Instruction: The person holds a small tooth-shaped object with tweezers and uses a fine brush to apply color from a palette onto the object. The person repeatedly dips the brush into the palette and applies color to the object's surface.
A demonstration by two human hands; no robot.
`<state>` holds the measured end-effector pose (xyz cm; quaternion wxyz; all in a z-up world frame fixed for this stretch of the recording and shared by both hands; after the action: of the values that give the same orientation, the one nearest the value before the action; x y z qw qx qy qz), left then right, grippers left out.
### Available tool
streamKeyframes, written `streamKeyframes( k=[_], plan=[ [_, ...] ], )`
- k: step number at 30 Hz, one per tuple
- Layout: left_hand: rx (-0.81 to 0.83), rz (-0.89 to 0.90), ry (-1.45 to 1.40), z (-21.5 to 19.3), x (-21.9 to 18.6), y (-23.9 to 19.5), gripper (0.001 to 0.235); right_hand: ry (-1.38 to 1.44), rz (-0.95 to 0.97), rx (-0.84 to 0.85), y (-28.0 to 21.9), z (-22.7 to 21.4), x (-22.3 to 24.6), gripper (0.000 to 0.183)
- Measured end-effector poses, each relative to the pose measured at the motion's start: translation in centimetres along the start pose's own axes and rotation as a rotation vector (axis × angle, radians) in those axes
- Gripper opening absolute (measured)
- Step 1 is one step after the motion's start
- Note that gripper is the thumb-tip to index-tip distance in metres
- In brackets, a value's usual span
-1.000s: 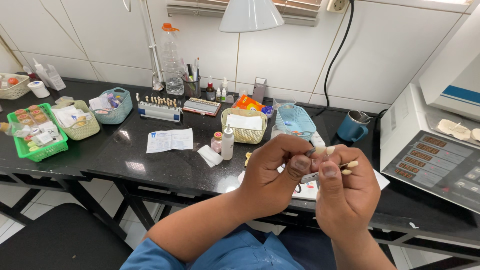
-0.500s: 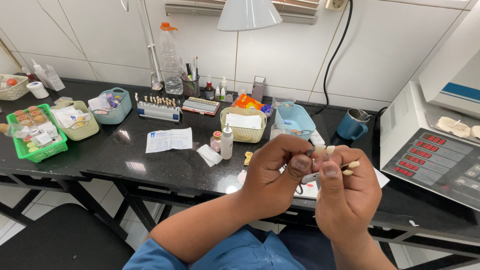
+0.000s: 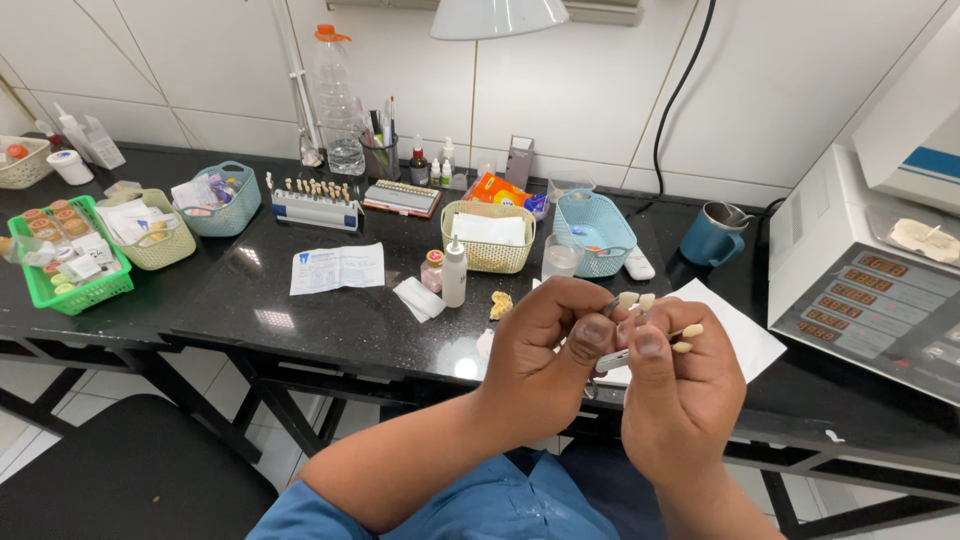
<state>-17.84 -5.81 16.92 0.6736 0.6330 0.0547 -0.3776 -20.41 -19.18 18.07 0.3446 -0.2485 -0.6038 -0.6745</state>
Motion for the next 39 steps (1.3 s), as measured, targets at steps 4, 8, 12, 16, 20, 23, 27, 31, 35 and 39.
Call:
streamKeyframes(
  k=[4, 8, 12, 16, 20, 23, 27, 31, 35, 39],
  plan=[
    [-0.108, -0.218, -0.122, -0.7, 1.6, -2.3, 0.027, 0.007, 0.17, -0.009, -1.1, -0.2, -2.1, 0.015],
    [-0.193, -0.331, -0.16, -1.8, 3.5, -4.4, 0.024, 0.126, 0.308, 0.02, -1.8, 0.0, -4.6, 0.015],
    [-0.311, -0.545, -0.214, -3.1, 5.6, -7.0, 0.022, 0.146, 0.494, 0.019, -2.9, -0.4, -7.4, 0.019],
    [-0.309, -0.59, -0.279, -4.4, 6.8, -8.9, 0.021, 0.227, 0.611, 0.04, -3.8, -0.9, -9.8, 0.019],
    [-0.31, -0.639, -0.343, -5.4, 7.8, -10.2, 0.023, 0.247, 0.691, 0.051, -4.7, -1.6, -11.9, 0.018],
    [-0.34, -0.692, -0.32, -5.9, 8.7, -10.8, 0.025, 0.231, 0.763, 0.034, -5.2, -1.9, -13.4, 0.02],
    [-0.355, -0.758, -0.288, -6.7, 10.0, -12.0, 0.026, 0.226, 0.765, 0.036, -5.8, -2.4, -15.3, 0.019],
    [-0.348, -0.741, -0.262, -7.1, 11.2, -12.8, 0.029, 0.136, 0.759, 0.043, -5.9, -3.0, -16.8, 0.019],
    [-0.394, -0.815, -0.341, -7.4, 12.1, -13.5, 0.03, 0.026, 0.845, 0.043, -6.5, -3.3, -17.9, 0.019],
    [-0.355, -0.844, -0.414, -7.9, 12.6, -14.1, 0.03, 0.044, 0.834, 0.073, -7.2, -3.4, -18.5, 0.016]
  ],
)
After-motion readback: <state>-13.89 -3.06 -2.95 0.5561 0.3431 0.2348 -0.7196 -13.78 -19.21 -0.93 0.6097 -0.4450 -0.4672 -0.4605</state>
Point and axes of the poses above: each hand's wrist, its own y-axis towards the middle knuckle, its own z-axis out of the palm, x = y × z, the point moved 2 cm from there along y, towards the middle knuckle, and after that the axes turned 6 degrees about z, right-handed, at the moved point
